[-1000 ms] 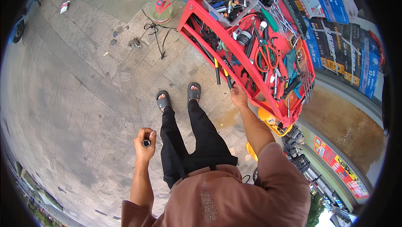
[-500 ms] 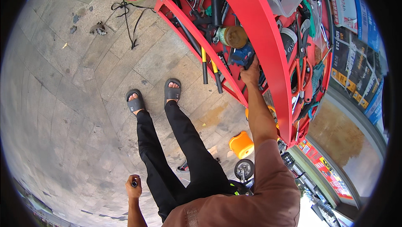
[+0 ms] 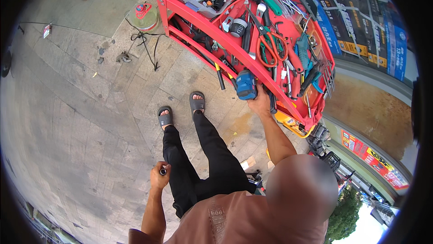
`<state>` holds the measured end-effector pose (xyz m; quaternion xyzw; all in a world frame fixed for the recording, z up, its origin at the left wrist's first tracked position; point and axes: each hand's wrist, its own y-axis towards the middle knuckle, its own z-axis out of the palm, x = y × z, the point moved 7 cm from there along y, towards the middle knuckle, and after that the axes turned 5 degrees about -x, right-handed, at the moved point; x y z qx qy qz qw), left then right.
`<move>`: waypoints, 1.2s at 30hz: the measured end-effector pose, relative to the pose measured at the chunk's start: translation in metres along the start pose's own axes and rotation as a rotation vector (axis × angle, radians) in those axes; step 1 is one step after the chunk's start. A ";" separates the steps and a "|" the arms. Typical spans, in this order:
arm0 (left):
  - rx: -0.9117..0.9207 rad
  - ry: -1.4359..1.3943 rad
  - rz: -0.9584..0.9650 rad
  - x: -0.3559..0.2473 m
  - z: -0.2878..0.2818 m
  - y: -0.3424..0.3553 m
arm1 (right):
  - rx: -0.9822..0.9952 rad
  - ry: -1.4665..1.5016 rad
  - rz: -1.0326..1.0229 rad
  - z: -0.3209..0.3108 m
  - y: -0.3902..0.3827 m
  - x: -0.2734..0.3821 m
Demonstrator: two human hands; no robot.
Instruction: The person removes the seat of an electric scooter using a cordless impact driver, then inspects and manipulates the internal wiring and components under the seat. The person also retrieves a stool from inside the shop and returns to continue working on the scooter's electrical system.
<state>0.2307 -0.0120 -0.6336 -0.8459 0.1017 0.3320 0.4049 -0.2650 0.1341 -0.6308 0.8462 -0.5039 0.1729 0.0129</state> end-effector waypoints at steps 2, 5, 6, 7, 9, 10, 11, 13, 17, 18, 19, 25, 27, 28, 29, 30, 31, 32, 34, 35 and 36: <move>0.098 0.067 0.050 -0.031 -0.002 0.010 | 0.257 0.126 0.005 -0.023 -0.061 0.034; 0.161 0.122 0.254 -0.094 -0.003 0.016 | 0.466 0.427 -0.140 -0.071 -0.164 0.087; 0.182 0.166 0.338 -0.114 -0.001 0.013 | 0.480 0.548 -0.109 -0.084 -0.199 0.100; 0.227 0.175 0.397 -0.133 0.004 0.009 | 0.489 0.668 -0.074 -0.096 -0.229 0.110; 0.312 0.267 0.552 -0.169 0.017 -0.008 | 0.548 0.680 -0.059 -0.115 -0.287 0.125; 0.380 0.277 0.629 -0.183 0.022 -0.027 | 0.577 0.657 -0.034 -0.123 -0.310 0.127; 0.418 0.242 0.760 -0.207 0.029 -0.037 | 0.460 0.743 0.002 -0.140 -0.325 0.128; 0.529 0.397 0.844 -0.228 0.048 -0.065 | 0.258 0.842 0.122 -0.165 -0.365 0.128; 0.779 0.481 1.070 -0.248 0.087 -0.134 | 0.190 0.842 0.386 -0.179 -0.446 0.097; 0.838 0.458 1.108 -0.249 0.096 -0.154 | 0.150 0.813 0.404 -0.182 -0.465 0.089; 0.881 0.509 1.142 -0.246 0.107 -0.173 | 0.070 0.881 0.404 -0.186 -0.486 0.082; 1.181 0.685 1.385 -0.207 0.183 -0.306 | -0.186 1.088 0.611 -0.185 -0.638 0.038; 1.287 0.782 1.460 -0.181 0.209 -0.360 | -0.239 1.073 0.625 -0.182 -0.691 0.019; 1.334 0.862 1.475 -0.164 0.222 -0.386 | -0.278 1.063 0.629 -0.182 -0.724 0.012; 1.427 0.938 1.479 -0.143 0.232 -0.415 | -0.274 1.014 0.631 -0.179 -0.756 0.006; 1.518 1.022 1.494 -0.124 0.240 -0.443 | -0.280 0.959 0.640 -0.176 -0.785 -0.002; 1.611 1.073 1.528 -0.107 0.251 -0.472 | -0.254 0.897 0.692 -0.171 -0.815 -0.012; 1.722 1.116 1.468 -0.086 0.260 -0.501 | -0.290 0.948 0.707 -0.171 -0.852 -0.016; 1.901 1.227 1.429 -0.043 0.273 -0.555 | -0.270 0.935 0.802 -0.160 -0.905 -0.021; 1.950 1.208 1.416 -0.026 0.279 -0.582 | -0.255 0.922 0.843 -0.158 -0.932 -0.025; 1.993 1.125 1.420 -0.012 0.285 -0.611 | -0.305 0.881 0.876 -0.160 -0.960 -0.025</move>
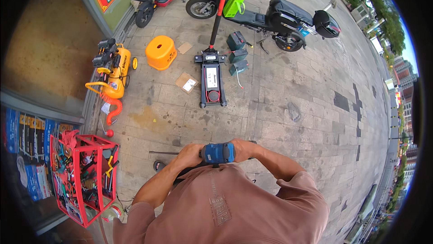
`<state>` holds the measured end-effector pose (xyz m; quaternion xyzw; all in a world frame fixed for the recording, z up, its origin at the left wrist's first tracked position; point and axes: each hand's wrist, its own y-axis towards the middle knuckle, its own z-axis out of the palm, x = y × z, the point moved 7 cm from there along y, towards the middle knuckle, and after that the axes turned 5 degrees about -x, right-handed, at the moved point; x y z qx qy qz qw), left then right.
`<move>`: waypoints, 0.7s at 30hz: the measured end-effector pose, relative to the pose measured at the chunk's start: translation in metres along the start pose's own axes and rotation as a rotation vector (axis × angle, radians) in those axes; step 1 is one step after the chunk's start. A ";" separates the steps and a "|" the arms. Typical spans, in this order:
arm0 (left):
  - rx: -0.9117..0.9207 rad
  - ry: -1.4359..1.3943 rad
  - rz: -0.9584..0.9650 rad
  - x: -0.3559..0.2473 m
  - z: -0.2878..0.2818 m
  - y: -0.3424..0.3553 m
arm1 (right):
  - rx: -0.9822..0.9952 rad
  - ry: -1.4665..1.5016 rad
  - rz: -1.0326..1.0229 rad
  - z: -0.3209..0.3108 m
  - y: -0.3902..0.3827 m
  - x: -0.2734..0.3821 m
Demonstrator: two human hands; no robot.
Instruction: The person removes the seat of an electric scooter using a cordless impact driver, then inspects and manipulates the internal wiring and components under the seat. The person also retrieves a stool from inside the shop and returns to continue working on the scooter's electrical system.
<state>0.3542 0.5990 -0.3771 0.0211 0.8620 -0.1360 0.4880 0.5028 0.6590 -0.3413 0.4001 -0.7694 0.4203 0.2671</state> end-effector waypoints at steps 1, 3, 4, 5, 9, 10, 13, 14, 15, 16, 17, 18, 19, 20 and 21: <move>-0.012 -0.051 0.050 -0.017 0.010 0.021 | -0.087 0.046 0.014 -0.015 -0.018 -0.013; 0.136 0.056 0.058 -0.037 0.034 0.065 | -0.223 0.105 0.065 -0.043 -0.055 -0.040; 0.174 0.099 0.088 -0.050 0.045 0.087 | -0.295 0.134 0.083 -0.053 -0.073 -0.052; 0.198 0.121 0.123 -0.061 0.054 0.105 | -0.351 0.193 0.122 -0.059 -0.089 -0.065; 0.275 0.186 0.364 -0.110 0.083 0.169 | -0.514 0.290 0.233 -0.072 -0.135 -0.107; 0.298 0.169 0.456 -0.123 0.088 0.183 | -0.562 0.283 0.234 -0.078 -0.143 -0.115; 0.394 0.174 0.491 -0.143 0.111 0.231 | -0.644 0.359 0.313 -0.096 -0.161 -0.147; 0.423 0.182 0.501 -0.150 0.118 0.250 | -0.699 0.423 0.281 -0.107 -0.165 -0.155; 0.448 0.165 0.520 -0.159 0.122 0.269 | -0.741 0.474 0.277 -0.120 -0.168 -0.166; 0.483 0.160 0.521 -0.167 0.129 0.292 | -0.791 0.553 0.232 -0.136 -0.172 -0.176; 0.524 0.156 0.532 -0.176 0.133 0.310 | -0.791 0.587 0.261 -0.146 -0.173 -0.188; 0.556 0.171 0.545 -0.186 0.135 0.328 | -0.800 0.620 0.297 -0.158 -0.178 -0.199; 0.578 0.186 0.584 -0.202 0.137 0.353 | -0.828 0.620 0.311 -0.179 -0.189 -0.214; 0.600 0.197 0.621 -0.221 0.141 0.376 | -0.870 0.567 0.300 -0.196 -0.193 -0.224; 0.646 0.248 0.602 -0.235 0.146 0.400 | -0.885 0.561 0.296 -0.211 -0.197 -0.235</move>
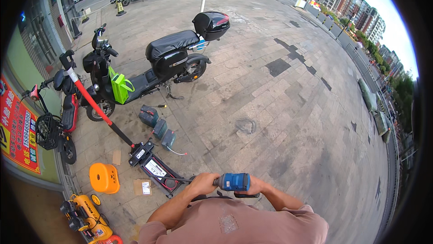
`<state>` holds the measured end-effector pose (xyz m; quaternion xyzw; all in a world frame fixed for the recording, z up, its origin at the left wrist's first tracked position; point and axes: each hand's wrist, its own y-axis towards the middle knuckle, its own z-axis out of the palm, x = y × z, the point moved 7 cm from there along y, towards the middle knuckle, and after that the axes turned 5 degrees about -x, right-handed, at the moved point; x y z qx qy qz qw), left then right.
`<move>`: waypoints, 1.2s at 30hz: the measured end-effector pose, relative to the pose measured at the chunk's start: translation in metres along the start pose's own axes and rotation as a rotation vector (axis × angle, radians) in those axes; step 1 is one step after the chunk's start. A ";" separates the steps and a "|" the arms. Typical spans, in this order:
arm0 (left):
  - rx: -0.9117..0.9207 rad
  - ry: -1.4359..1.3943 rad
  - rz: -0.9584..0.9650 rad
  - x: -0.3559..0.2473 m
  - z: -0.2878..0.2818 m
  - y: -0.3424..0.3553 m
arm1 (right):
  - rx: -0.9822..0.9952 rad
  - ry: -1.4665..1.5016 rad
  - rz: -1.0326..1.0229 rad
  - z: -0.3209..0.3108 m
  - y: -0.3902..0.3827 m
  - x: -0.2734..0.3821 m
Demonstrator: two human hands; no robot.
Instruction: The person removes the seat of an electric scooter using a cordless impact driver, then inspects and manipulates the internal wiring and components under the seat. The person also retrieves a stool from inside the shop and returns to continue working on the scooter's electrical system.
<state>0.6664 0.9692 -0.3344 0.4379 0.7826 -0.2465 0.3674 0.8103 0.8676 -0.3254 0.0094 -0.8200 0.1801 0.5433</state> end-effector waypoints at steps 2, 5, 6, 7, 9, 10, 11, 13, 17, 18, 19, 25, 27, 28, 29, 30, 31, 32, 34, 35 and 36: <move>0.048 0.099 0.062 -0.008 -0.035 0.047 | -0.167 0.028 -0.117 -0.033 0.019 0.008; 0.105 0.249 0.196 -0.032 -0.083 0.112 | -0.295 0.004 -0.240 -0.074 0.043 0.019; 0.111 0.300 0.246 -0.042 -0.099 0.136 | -0.386 -0.013 -0.317 -0.090 0.052 0.025; 0.115 0.356 0.300 -0.051 -0.112 0.156 | -0.476 -0.028 -0.390 -0.105 0.060 0.032; 0.123 0.438 0.376 -0.066 -0.134 0.199 | -0.632 -0.106 -0.457 -0.133 0.072 0.039; 0.125 0.464 0.395 -0.070 -0.143 0.221 | -0.670 0.058 -0.420 -0.151 0.083 0.034; 0.119 0.492 0.411 -0.074 -0.152 0.244 | -0.698 0.145 -0.356 -0.166 0.095 0.026; 0.013 0.435 0.529 -0.085 -0.173 0.289 | -0.733 0.256 -0.253 -0.200 0.123 0.009; -0.316 0.302 0.792 -0.088 -0.233 0.360 | -0.828 0.505 -0.179 -0.284 0.175 -0.028; -0.390 0.192 0.758 -0.077 -0.256 0.381 | -0.880 0.364 -0.277 -0.314 0.186 -0.026; -0.448 0.095 0.702 -0.058 -0.280 0.394 | -0.870 0.383 -0.325 -0.343 0.201 -0.029; -0.831 -0.922 -0.131 0.176 -0.339 0.468 | -0.858 0.540 -0.206 -0.451 0.266 -0.044; -0.866 -1.307 -0.417 0.255 -0.331 0.495 | -0.880 0.601 -0.184 -0.483 0.287 -0.038; -0.852 -1.409 -0.429 0.283 -0.328 0.513 | -0.892 0.623 -0.160 -0.495 0.297 -0.035; -0.850 -1.504 -0.481 0.313 -0.328 0.534 | -0.905 0.637 -0.123 -0.505 0.308 -0.033; -0.852 -1.595 -0.559 0.341 -0.327 0.552 | -0.930 0.604 -0.097 -0.513 0.315 -0.030; -0.849 -1.629 -0.574 0.366 -0.331 0.578 | -0.955 0.618 -0.089 -0.524 0.327 -0.028; -0.852 -1.657 -0.615 0.390 -0.335 0.604 | -0.982 0.623 -0.075 -0.534 0.340 -0.027; -0.872 -1.666 -0.650 0.436 -0.346 0.660 | -0.945 0.515 -0.049 -0.554 0.366 -0.019; -0.864 -1.716 -0.656 0.459 -0.352 0.690 | -0.953 0.536 -0.071 -0.561 0.380 -0.015; -0.867 -1.751 -0.649 0.478 -0.357 0.716 | -0.963 0.556 -0.099 -0.570 0.394 -0.007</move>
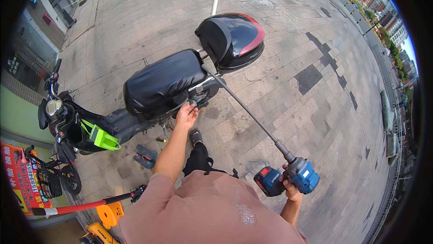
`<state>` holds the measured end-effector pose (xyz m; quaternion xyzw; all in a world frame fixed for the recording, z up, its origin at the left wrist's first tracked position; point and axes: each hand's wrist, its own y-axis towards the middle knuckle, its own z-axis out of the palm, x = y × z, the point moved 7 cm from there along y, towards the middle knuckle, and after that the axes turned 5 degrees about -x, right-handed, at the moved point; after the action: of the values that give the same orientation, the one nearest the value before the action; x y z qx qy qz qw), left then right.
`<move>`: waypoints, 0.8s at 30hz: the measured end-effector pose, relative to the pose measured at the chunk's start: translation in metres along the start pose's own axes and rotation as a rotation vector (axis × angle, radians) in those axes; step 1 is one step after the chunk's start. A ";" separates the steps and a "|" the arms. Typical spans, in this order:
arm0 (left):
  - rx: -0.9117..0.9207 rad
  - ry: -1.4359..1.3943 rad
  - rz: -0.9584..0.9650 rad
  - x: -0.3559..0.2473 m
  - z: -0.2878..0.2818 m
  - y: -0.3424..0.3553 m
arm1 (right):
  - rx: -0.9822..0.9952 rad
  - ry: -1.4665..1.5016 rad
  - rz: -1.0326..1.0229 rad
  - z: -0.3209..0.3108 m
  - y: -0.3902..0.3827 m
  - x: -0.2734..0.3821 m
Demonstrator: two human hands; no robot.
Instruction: The person removes the seat of an electric scooter using a cordless impact driver, then inspects and manipulates the internal wiring and components under the seat. The person also retrieves a stool from inside the shop and returns to continue working on the scooter's electrical system.
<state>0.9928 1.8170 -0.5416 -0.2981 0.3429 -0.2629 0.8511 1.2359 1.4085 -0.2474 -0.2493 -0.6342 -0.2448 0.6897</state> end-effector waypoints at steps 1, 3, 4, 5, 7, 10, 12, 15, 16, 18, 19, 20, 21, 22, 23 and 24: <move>-0.030 -0.042 -0.010 0.000 0.005 0.027 | -0.023 -0.010 -0.004 0.013 0.008 0.002; -0.154 -0.190 -0.121 0.001 0.017 0.080 | -0.065 -0.149 0.041 0.032 0.032 0.015; -0.254 -0.247 -0.180 0.000 0.015 0.101 | -0.094 -0.194 0.076 0.042 0.042 0.017; -0.265 -0.288 -0.121 -0.004 0.019 0.119 | -0.102 -0.249 0.093 0.051 0.053 0.023; -0.285 -0.438 -0.177 -0.006 0.026 0.146 | -0.118 -0.286 0.081 0.069 0.074 0.034; -0.324 -0.478 -0.242 -0.001 0.020 0.149 | -0.131 -0.320 0.137 0.086 0.095 0.038; -0.238 -0.458 -0.224 -0.010 0.022 0.136 | -0.095 -0.226 0.122 0.095 0.119 0.041; -0.060 -0.383 -0.098 -0.042 0.023 0.090 | -0.058 -0.184 0.149 0.102 0.157 0.032; -0.007 -0.345 -0.022 -0.060 0.026 0.071 | -0.041 -0.157 0.151 0.104 0.175 0.030; 0.011 -0.271 0.174 -0.100 0.022 0.028 | 0.006 -0.103 0.173 0.107 0.207 0.028; 0.065 -0.225 0.309 -0.116 0.025 0.004 | 0.033 -0.070 0.149 0.108 0.223 0.029; -0.066 -0.023 0.419 -0.129 0.023 -0.013 | 0.064 -0.030 0.120 0.112 0.239 0.029; -0.143 0.199 0.558 -0.151 0.027 -0.025 | 0.107 -0.048 0.119 0.116 0.253 0.028; -0.273 0.407 0.628 -0.170 0.032 -0.030 | 0.159 -0.043 0.094 0.122 0.270 0.028; -0.198 0.534 0.810 -0.194 0.054 -0.030 | 0.171 -0.052 0.065 0.127 0.283 0.027; -0.154 0.639 0.932 -0.219 0.072 -0.023 | 0.201 -0.066 0.067 0.134 0.296 0.023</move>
<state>0.9034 1.9674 -0.3899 -0.0820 0.6968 0.0890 0.7070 1.3308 1.7192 -0.2245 -0.2079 -0.6693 -0.1483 0.6977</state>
